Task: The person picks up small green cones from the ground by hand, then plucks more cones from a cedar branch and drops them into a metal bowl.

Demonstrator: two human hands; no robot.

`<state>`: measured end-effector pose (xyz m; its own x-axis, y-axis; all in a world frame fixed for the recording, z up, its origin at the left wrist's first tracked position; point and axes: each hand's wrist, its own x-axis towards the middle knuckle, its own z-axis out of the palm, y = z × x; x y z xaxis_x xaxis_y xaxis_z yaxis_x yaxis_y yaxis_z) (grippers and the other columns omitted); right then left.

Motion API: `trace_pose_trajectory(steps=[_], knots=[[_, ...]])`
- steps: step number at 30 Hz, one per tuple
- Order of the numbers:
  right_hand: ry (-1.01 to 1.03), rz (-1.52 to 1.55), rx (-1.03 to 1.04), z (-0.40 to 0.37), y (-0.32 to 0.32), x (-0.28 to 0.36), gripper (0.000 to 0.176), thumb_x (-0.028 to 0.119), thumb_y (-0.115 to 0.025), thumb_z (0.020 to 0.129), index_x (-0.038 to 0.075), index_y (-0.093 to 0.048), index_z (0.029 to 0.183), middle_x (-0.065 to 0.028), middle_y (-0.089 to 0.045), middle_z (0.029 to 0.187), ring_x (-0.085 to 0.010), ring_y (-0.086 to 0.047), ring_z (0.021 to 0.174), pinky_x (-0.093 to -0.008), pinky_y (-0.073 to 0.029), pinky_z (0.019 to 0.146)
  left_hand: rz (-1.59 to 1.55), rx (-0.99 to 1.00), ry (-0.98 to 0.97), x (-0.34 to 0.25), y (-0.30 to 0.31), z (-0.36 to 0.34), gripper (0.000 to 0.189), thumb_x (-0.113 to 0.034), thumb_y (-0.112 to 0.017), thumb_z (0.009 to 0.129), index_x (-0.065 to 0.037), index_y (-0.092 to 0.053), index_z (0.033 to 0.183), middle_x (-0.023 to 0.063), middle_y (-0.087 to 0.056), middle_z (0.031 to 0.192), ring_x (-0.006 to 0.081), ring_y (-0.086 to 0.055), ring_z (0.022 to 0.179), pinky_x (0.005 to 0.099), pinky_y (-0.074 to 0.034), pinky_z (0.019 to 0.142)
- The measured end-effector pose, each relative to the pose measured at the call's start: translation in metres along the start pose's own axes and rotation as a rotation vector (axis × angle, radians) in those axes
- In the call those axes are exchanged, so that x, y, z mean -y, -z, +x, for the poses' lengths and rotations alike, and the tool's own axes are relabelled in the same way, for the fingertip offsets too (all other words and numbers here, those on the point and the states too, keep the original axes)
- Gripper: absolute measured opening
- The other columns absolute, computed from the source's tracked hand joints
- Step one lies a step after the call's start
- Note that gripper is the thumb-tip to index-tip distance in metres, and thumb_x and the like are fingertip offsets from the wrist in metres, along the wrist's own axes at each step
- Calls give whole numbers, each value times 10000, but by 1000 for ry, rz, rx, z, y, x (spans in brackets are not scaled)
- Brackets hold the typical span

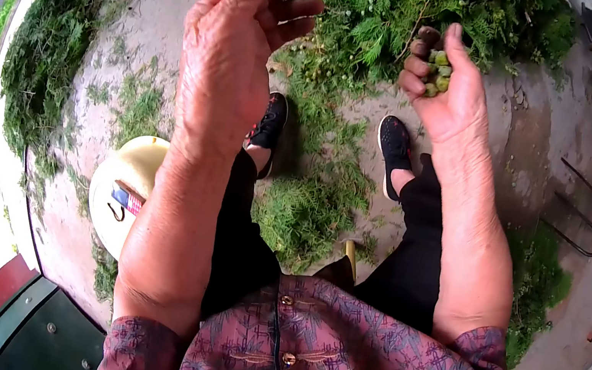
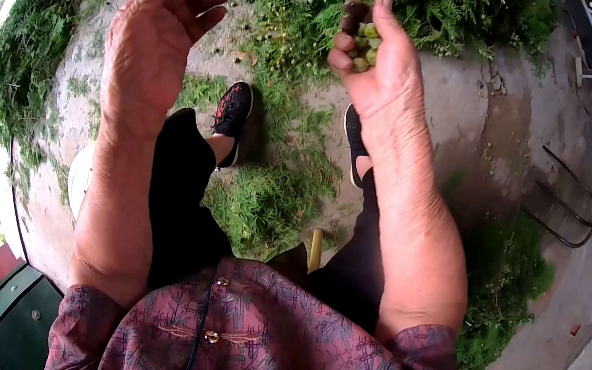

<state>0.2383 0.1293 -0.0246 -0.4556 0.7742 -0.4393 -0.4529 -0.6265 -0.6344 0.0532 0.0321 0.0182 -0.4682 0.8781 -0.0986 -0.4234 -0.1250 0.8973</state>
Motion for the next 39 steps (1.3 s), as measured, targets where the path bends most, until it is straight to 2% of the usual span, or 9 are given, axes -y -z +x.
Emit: trace_pose_trajectory(steps=[11, 13, 15, 17, 21, 32, 36, 37, 39], knots=[[-206, -798, -330, 27, 100, -48, 188, 216, -627, 815, 71, -583, 926, 13, -494, 678, -47, -414, 502, -187, -258, 360, -173, -126, 99, -17, 36, 1, 267, -217, -516, 893, 22, -547, 1009, 138, -612, 995, 198, -584, 851, 304, -468, 776], [-392, -1205, -286, 33, 121, -66, 328, 218, -643, 779, 60, -590, 1061, -47, -604, 784, -113, -550, 628, -250, -433, 475, -208, -147, 95, -19, 41, 1, 235, -191, -495, 901, 23, -553, 978, 132, -623, 932, 195, -592, 794, 293, -472, 730], [-173, -1617, -47, 51, 161, -102, 427, 252, -645, 757, 94, -567, 1146, -119, -627, 1016, -215, -612, 848, -311, -492, 717, -228, -130, 124, -22, 48, 0, 233, -192, -502, 900, 15, -549, 998, 124, -611, 970, 180, -582, 808, 286, -471, 738], [-249, -1725, -24, 60, 151, -132, 476, 256, -630, 757, 116, -529, 1200, -155, -533, 1195, -280, -525, 1085, -336, -399, 935, -234, -105, 150, -26, 58, -3, 247, -188, -502, 902, 15, -533, 1039, 128, -591, 1033, 170, -567, 822, 284, -475, 753], [-485, -1766, 77, 83, 130, -196, 575, 261, -614, 781, 169, -403, 1308, -140, -452, 1288, -283, -433, 1186, -366, -350, 993, -232, -198, 171, -38, 72, -9, 250, -194, -468, 920, 4, -521, 1063, 114, -583, 1025, 148, -555, 804, 278, -469, 730], [-388, -1913, 205, 130, 148, -283, 846, 133, -609, 771, 195, -57, 1410, -161, -613, 762, -306, -611, 696, -408, -503, 641, -202, -276, 149, -47, 71, -16, 224, -170, -412, 938, -18, -429, 1103, 95, -462, 981, 145, -402, 718, 265, -334, 628], [-311, -1903, 424, 58, 173, -299, 689, 116, -599, 771, 167, -263, 1370, -143, -606, 777, -293, -608, 687, -417, -508, 638, -167, -257, 150, -47, 73, -16, 221, -178, -399, 944, -19, -443, 1091, 91, -462, 944, 141, -394, 697, 270, -328, 615], [-79, -1846, 453, 47, 180, -298, 436, 140, -604, 771, 119, -506, 1195, -122, -600, 748, -278, -599, 672, -412, -502, 627, -165, -250, 156, -48, 74, -17, 220, -178, -396, 945, -18, -443, 1089, 91, -465, 937, 141, -393, 690, 271, -328, 611], [-165, -1741, 344, 59, 168, -290, 179, 158, -614, 768, 62, -623, 920, -123, -607, 746, -264, -598, 679, -387, -495, 636, -162, -238, 169, -49, 76, -18, 219, -177, -390, 948, -16, -442, 1086, 92, -470, 922, 142, -391, 676, 273, -328, 603]])
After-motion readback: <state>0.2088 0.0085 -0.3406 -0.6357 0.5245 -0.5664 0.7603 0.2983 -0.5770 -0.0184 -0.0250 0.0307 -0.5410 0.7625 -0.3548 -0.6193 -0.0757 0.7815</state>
